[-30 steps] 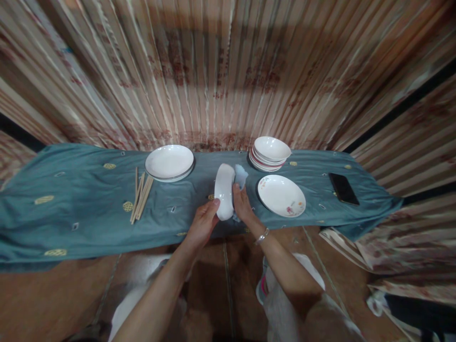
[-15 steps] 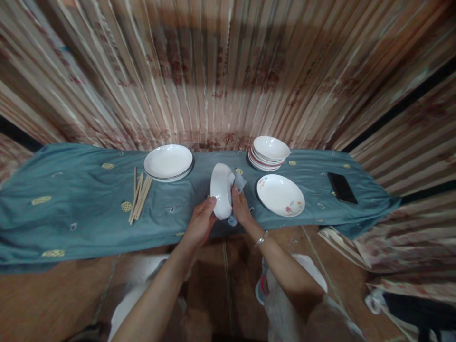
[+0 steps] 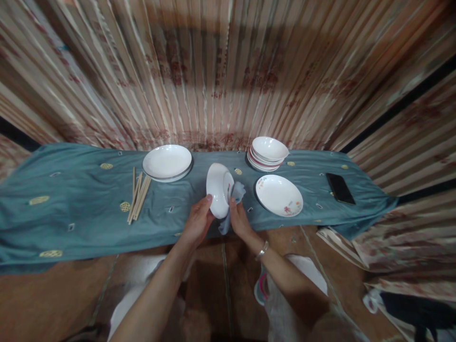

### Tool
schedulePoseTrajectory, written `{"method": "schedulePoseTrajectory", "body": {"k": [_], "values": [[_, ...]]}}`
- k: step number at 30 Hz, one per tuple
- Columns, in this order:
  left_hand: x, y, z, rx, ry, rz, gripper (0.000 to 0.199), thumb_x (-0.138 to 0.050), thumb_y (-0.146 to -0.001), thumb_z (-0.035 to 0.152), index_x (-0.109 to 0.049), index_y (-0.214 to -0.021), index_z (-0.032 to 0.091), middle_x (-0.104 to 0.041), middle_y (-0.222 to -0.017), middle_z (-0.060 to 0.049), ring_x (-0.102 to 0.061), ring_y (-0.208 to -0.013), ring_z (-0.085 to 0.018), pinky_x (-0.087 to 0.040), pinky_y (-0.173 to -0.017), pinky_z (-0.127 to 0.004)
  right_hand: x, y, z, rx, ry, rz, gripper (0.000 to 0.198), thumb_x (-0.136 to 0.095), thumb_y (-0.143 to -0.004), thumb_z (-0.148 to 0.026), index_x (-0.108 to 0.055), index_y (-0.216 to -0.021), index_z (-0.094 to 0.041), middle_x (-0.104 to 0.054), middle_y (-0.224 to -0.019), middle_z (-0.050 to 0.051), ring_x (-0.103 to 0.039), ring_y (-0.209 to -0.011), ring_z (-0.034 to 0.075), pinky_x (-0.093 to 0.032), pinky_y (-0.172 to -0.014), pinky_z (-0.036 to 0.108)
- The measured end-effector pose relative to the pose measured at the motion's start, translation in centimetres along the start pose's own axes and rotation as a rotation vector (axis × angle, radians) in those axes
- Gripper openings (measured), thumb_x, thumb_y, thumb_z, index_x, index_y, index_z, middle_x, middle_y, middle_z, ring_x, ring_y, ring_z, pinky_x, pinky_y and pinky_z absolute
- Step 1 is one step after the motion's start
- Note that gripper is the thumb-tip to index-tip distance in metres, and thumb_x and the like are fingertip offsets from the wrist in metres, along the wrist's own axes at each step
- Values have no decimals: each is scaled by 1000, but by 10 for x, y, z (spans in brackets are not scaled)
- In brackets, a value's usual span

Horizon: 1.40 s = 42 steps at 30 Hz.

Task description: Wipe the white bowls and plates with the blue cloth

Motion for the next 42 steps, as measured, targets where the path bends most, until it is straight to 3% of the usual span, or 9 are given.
{"method": "schedulePoseTrajectory", "body": {"k": [11, 20, 34, 42], "values": [[3, -4, 1, -27, 23, 19, 46, -86, -62, 46, -73, -88, 11, -77, -93, -13, -67, -109, -31, -53, -93, -41, 4, 26, -20, 151, 174, -92, 63, -26, -100, -57, -33, -151, -21, -42, -154, 12, -24, -150, 24, -22, -123, 53], [6, -6, 0, -48, 12, 16, 45, -83, -65, 48, -73, -90, 12, -77, -98, -13, -66, -110, -30, -50, -96, -40, 6, 39, -37, 310, 294, -209, 63, -28, -102, -46, -11, -158, -22, -23, -163, 11, -10, -154, 25, -20, -124, 54], [2, -3, -2, -42, -53, -27, 44, -82, -65, 51, -75, -85, 13, -77, -89, -10, -67, -104, -28, -51, -91, -37, 7, 16, -44, 358, 308, -153, 63, -22, -102, -52, -22, -155, -19, -14, -164, 12, -3, -154, 27, -16, -124, 53], [-1, -2, -6, -27, -63, -46, 45, -83, -62, 52, -74, -84, 14, -76, -92, -10, -67, -103, -27, -52, -89, -38, 9, -3, -44, 331, 264, -118, 64, -19, -101, -55, -25, -154, -20, -22, -162, 11, -2, -154, 23, -10, -126, 51]]}}
Point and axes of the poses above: each hand's wrist, its own y-axis away from the middle knuckle, its own x-axis out of the back of the hand, z = x × y, the point moved 3 cm from there along -y, towards the middle knuckle
